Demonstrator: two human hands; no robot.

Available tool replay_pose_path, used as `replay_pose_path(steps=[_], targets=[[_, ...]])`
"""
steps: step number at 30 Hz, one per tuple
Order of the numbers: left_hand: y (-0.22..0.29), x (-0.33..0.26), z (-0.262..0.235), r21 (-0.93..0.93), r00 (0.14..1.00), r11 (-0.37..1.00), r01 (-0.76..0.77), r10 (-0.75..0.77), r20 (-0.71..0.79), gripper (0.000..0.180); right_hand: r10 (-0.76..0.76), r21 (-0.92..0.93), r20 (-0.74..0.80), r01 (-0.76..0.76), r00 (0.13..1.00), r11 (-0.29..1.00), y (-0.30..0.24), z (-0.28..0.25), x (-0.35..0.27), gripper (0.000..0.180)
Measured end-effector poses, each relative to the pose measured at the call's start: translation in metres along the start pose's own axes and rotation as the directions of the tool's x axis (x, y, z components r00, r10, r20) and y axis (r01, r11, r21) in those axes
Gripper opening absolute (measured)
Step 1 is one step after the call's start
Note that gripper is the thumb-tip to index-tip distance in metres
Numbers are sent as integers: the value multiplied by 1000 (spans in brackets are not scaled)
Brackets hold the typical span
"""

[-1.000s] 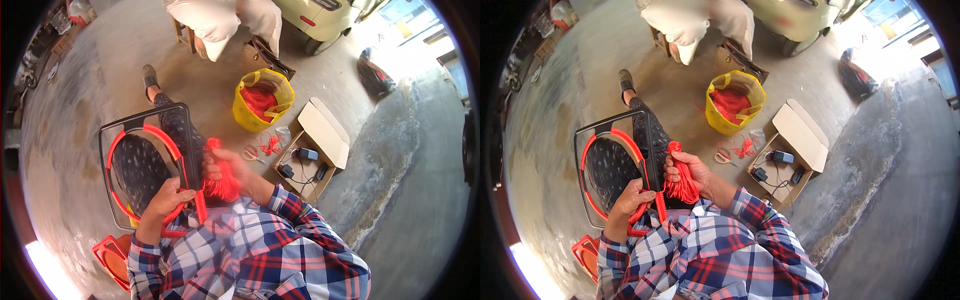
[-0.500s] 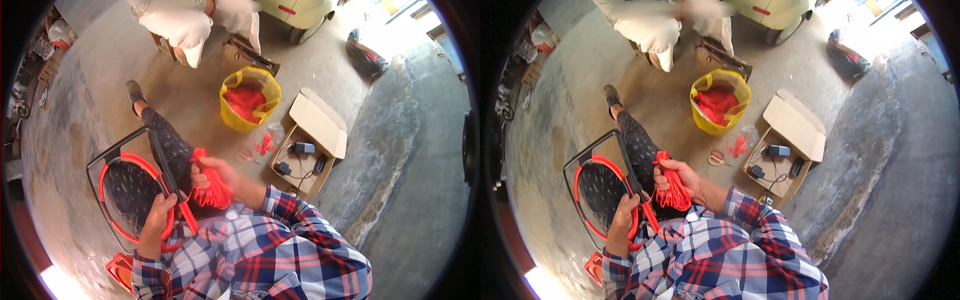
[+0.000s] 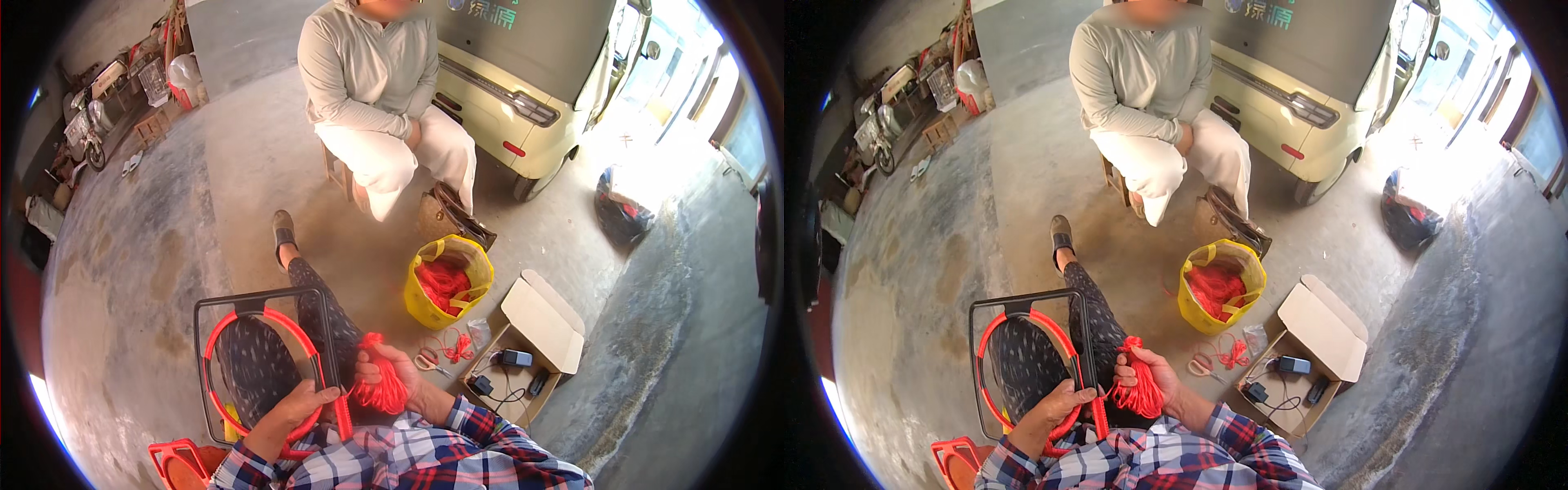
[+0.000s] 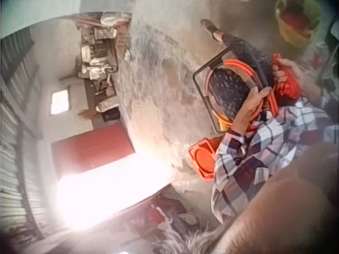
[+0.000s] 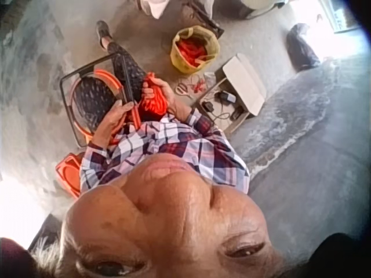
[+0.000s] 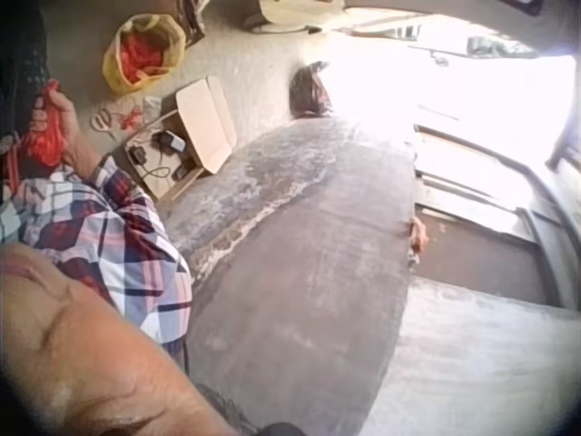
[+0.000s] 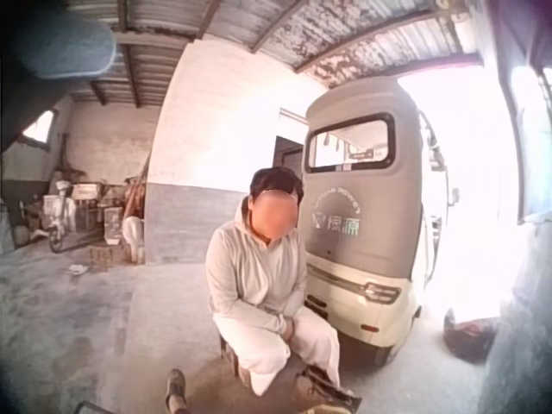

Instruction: Winding red wire onto a circular black plastic frame.

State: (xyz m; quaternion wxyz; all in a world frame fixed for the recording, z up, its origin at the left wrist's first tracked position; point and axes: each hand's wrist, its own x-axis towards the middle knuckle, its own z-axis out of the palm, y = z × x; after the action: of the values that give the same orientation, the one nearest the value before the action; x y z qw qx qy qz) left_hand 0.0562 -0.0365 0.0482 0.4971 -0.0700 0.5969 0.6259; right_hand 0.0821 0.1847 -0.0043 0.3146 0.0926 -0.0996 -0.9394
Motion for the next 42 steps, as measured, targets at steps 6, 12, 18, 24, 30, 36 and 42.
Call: replay_pose_path(steps=[6,12,18,24,30,36,42], targets=[[1,4,-3,-23,1000,1000,-15,15,13,42,-1,-21,1,1,1000,1000,-3,2,4,29],[-7,9,-10,32,998,998,-49,48,36,41,-28,-40,-23,27,999,999,-2,2,3,29],[-6,8,-8,42,997,997,-67,66,25,40,-21,-19,-12,21,1000,1000,-2,0,3,29],[-5,8,-7,46,999,998,-39,38,17,39,-11,-13,-25,10,1000,1000,-4,1,3,29],[-3,6,-6,9,1000,1000,7,-7,6,38,-6,3,2,6,1000,1000,-4,-2,4,29],[-7,10,-8,22,1000,1000,-12,12,16,38,-38,-30,-34,37,999,999,-4,3,0,29],[-2,6,-4,6,999,999,-32,32,36,38,-560,-353,208,595,802,722,-33,86,-40,35]])
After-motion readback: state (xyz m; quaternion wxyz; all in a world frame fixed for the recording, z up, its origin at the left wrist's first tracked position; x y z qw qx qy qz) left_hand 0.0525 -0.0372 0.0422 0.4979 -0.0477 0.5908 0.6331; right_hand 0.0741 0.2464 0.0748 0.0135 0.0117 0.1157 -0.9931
